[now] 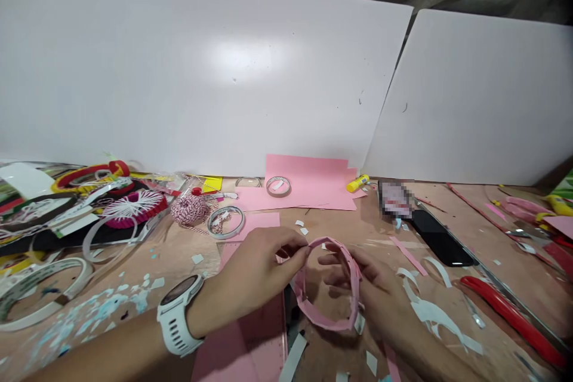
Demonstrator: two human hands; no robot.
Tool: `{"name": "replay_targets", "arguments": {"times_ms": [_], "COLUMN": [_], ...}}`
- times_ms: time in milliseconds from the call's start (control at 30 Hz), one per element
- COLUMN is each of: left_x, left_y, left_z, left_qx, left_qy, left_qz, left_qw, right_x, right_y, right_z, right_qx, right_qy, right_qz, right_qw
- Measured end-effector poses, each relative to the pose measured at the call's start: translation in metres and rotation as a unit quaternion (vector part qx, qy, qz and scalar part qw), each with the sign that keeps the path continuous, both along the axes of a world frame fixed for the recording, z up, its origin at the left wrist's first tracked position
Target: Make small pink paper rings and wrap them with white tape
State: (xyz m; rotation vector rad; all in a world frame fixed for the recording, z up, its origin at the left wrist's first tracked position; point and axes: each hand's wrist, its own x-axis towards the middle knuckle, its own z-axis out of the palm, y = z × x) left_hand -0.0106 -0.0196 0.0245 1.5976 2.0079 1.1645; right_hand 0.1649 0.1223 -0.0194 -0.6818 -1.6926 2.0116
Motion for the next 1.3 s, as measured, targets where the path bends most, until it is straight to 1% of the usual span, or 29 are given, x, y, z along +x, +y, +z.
{"name": "replay_targets", "arguments": {"times_ms": [33, 100, 233, 267, 333, 400, 467, 533, 600, 667, 767, 900, 1000, 1100, 1200, 1267, 1300], "left_x": [0.0, 0.0, -0.001, -0.001, -0.002, -0.005, -0.008, -0.011, -0.012, -0.012, -0.01, -0.008, -0.007, -0.006, -0.004, -0.003, -0.003], "left_y": [0.0, 0.0, 0.0, 0.0, 0.0, 0.002, 0.005, 0.009, 0.011, 0.013, 0.013, 0.012, 0.011, 0.009, 0.006, 0.004, 0.003], "left_z": [0.0, 0.0, -0.003, -0.003, -0.004, -0.005, -0.007, -0.01, -0.012, -0.013, -0.014, -0.017, -0.024, -0.028, -0.029, -0.028, -0.028], "left_qx": [0.0, -0.003, -0.009, -0.009, -0.007, 0.001, -0.002, -0.025, -0.048, -0.053, -0.053, -0.067, -0.088, -0.121, -0.131, -0.134, -0.141], "left_qy": [0.018, 0.043, 0.055, 0.052, 0.038, -0.011, -0.119, -0.26, -0.361, -0.398, -0.414, -0.437, -0.417, -0.349, -0.226, -0.104, -0.035], "left_qz": [0.008, 0.025, 0.056, 0.06, 0.059, 0.06, 0.05, 0.033, 0.02, 0.024, 0.025, -0.001, -0.036, -0.049, -0.042, -0.046, -0.053], "left_qw": [1.0, 0.999, 0.997, 0.997, 0.998, 0.998, 0.992, 0.965, 0.931, 0.916, 0.908, 0.897, 0.904, 0.928, 0.964, 0.984, 0.988], "right_x": [0.0, 0.0, -0.001, -0.001, -0.003, -0.004, -0.005, -0.006, -0.006, -0.005, -0.004, -0.004, -0.004, -0.003, -0.002, -0.002, -0.002], "right_y": [0.003, 0.007, 0.008, 0.007, 0.006, 0.006, 0.007, 0.011, 0.015, 0.02, 0.025, 0.028, 0.031, 0.04, 0.057, 0.069, 0.074], "right_z": [0.001, 0.004, 0.009, 0.009, 0.008, 0.006, 0.004, 0.0, -0.005, -0.011, -0.019, -0.023, -0.025, -0.025, -0.029, -0.033, -0.035], "right_qx": [-0.004, 0.004, 0.078, 0.084, 0.064, 0.018, -0.02, -0.034, -0.029, -0.014, 0.029, 0.099, 0.141, 0.191, 0.24, 0.261, 0.267], "right_qy": [-0.009, -0.023, -0.037, -0.036, -0.029, -0.025, -0.029, -0.033, -0.038, -0.04, -0.034, -0.025, -0.033, -0.055, -0.083, -0.1, -0.106], "right_qz": [-0.023, -0.048, -0.047, -0.045, -0.05, -0.066, -0.082, -0.085, -0.083, -0.079, -0.074, -0.077, -0.087, -0.096, -0.123, -0.134, -0.135], "right_qw": [1.0, 0.999, 0.995, 0.995, 0.996, 0.997, 0.996, 0.995, 0.995, 0.996, 0.996, 0.992, 0.986, 0.975, 0.959, 0.951, 0.948]}}
